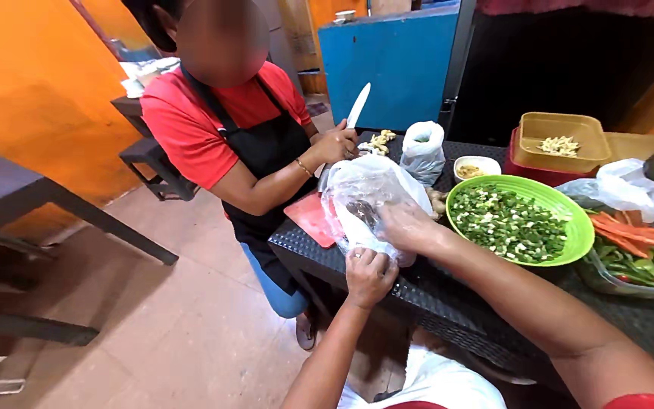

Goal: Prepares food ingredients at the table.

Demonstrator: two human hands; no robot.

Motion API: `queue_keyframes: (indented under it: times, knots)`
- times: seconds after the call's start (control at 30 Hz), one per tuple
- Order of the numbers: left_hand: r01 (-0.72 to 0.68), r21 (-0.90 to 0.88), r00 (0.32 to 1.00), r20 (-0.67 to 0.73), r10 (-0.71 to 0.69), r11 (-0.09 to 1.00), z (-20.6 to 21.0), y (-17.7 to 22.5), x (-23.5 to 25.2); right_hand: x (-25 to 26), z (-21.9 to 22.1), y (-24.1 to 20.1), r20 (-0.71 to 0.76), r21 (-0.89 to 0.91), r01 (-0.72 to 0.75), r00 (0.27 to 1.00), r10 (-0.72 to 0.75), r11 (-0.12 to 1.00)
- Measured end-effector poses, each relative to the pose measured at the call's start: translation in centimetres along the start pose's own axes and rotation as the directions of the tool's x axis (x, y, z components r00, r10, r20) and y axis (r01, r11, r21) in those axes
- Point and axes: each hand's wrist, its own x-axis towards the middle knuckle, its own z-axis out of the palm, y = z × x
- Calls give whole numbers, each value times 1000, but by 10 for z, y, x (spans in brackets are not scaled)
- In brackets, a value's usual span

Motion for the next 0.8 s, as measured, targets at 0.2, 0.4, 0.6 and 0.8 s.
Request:
queue_keyframes:
  times: [0.2,0.4,0.6,0.8]
  knots:
    - [252,-183,965,123,-232,950,-29,15,10,-43,12,19,107,-27,-41,993,44,999]
    - [155,181,645,726,-238,971,-55,16,58,-74,22,24,11,-27,-10,1000,10,1000]
    - [70,229,833,523,-184,971,-64,7,44,-86,26,29,-56,-44,15,998,-17,999]
    - [-116,219,935,353,32,969,-71,4,29,-94,17,21,-96,-86,62,993,-70,994]
